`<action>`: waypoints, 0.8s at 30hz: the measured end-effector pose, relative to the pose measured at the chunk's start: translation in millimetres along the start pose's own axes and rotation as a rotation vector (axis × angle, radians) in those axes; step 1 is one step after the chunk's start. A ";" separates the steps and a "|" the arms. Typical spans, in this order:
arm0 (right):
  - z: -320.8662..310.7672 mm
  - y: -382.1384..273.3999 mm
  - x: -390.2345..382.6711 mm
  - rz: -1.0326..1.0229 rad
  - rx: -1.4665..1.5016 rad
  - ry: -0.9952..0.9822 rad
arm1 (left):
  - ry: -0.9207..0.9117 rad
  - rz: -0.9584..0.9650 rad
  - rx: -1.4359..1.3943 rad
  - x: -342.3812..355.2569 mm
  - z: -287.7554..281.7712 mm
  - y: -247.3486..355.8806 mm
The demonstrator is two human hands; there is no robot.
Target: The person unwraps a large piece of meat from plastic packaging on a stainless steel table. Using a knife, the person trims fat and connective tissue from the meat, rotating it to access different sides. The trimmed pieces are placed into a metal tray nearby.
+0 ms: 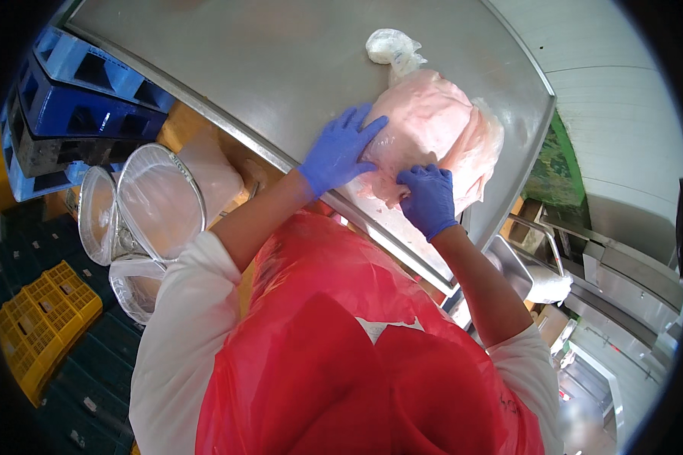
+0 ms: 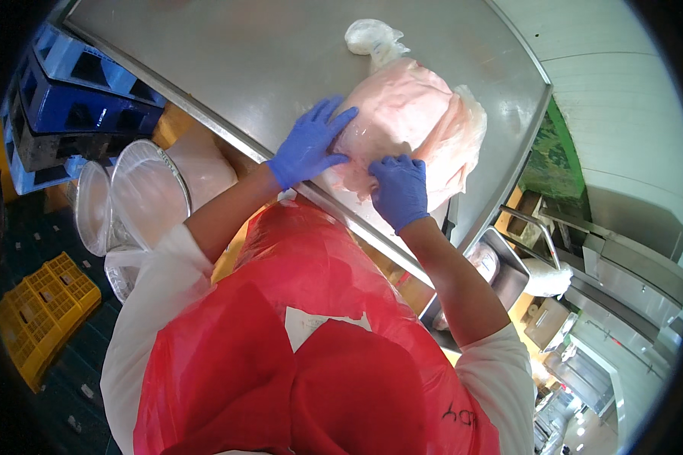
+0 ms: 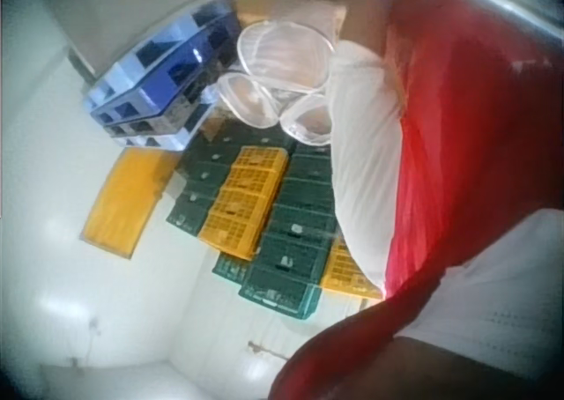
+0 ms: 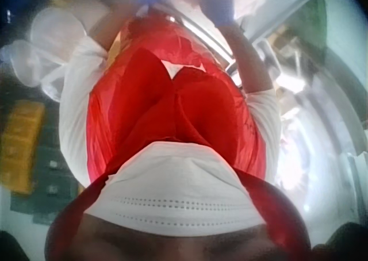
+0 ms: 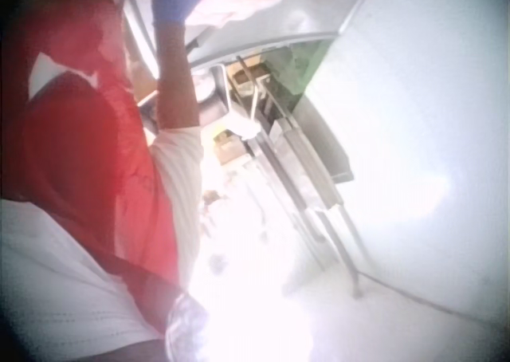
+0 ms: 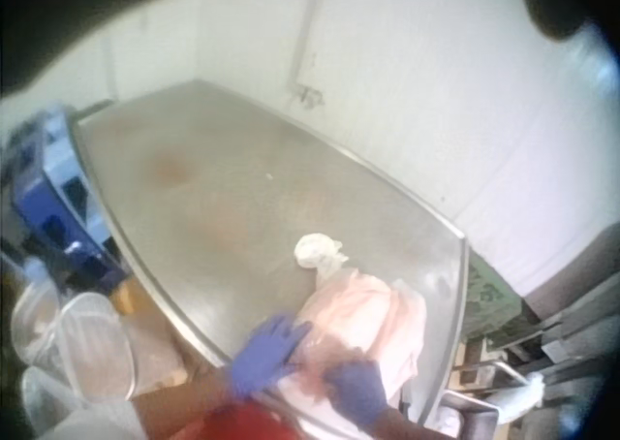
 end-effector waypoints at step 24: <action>44.9 -17.5 -42.3 0.276 -0.121 0.029 | 0.145 -0.235 -0.239 -36.1 58.9 17.3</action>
Point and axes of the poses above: each hand's wrist, its own x-axis towards the middle knuckle, its own z-axis out of the palm, y = z × x, the point moved 8 cm from there along x, towards the middle knuckle, and after that the axes turned 9 degrees about y, right-handed, at the moved point
